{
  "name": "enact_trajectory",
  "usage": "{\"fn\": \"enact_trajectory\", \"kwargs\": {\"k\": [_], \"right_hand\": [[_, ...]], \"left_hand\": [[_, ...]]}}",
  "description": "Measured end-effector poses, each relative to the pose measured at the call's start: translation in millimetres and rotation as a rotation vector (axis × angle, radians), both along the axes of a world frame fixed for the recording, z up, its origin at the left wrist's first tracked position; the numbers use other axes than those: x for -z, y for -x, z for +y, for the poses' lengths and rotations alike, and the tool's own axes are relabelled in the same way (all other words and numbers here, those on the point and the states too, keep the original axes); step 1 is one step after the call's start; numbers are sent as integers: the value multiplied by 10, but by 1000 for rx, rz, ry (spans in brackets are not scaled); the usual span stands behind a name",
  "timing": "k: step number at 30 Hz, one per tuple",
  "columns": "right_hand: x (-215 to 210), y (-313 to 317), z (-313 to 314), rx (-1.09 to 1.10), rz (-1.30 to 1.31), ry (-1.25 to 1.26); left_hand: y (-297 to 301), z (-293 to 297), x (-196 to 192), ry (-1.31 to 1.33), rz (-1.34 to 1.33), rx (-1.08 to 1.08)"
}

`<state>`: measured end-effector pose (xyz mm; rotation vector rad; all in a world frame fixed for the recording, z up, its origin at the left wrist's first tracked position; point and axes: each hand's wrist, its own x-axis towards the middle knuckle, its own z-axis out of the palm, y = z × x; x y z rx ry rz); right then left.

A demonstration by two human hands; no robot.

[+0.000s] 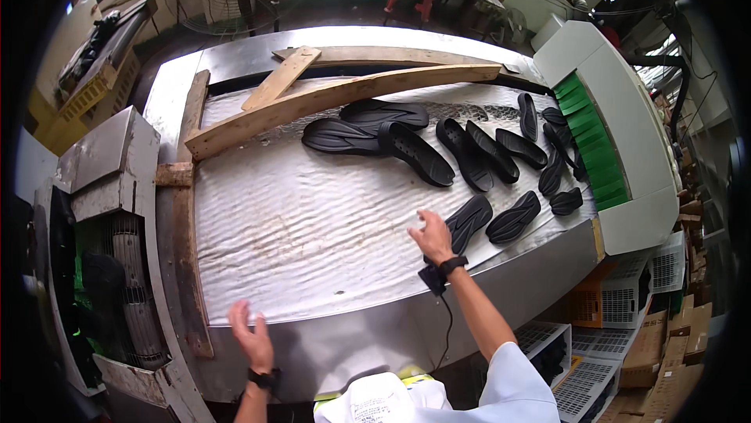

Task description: The person is sorting and organizing black shoe soles on a conveyor belt and workbench in a factory setting.

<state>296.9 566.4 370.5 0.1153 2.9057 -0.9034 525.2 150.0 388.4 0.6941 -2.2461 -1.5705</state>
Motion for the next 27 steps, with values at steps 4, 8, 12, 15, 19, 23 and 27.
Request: {"fn": "enact_trajectory", "kwargs": {"k": [4,8,12,15,19,23,27], "right_hand": [[318,1136,173,-30,206,-214],[631,1747,178,-54,310,-439],[918,1862,436,-75,396,-410],[228,1524,293,-253,301,-127],[-402,720,380,-756,200,-66],[-766,514,36,-1159,-87,-216],[-462,1241,-103,-731,210,76]], "left_hand": [[-143,1303,-15,-223,-226,170],[35,2040,56,-342,-333,191],[522,2407,-31,-361,-366,218],[1042,2358,-404,19,-181,240],[1626,2355,-792,557,25,446],[1540,2249,-400,363,-451,751],[1207,2089,-222,-201,-445,296]]}}
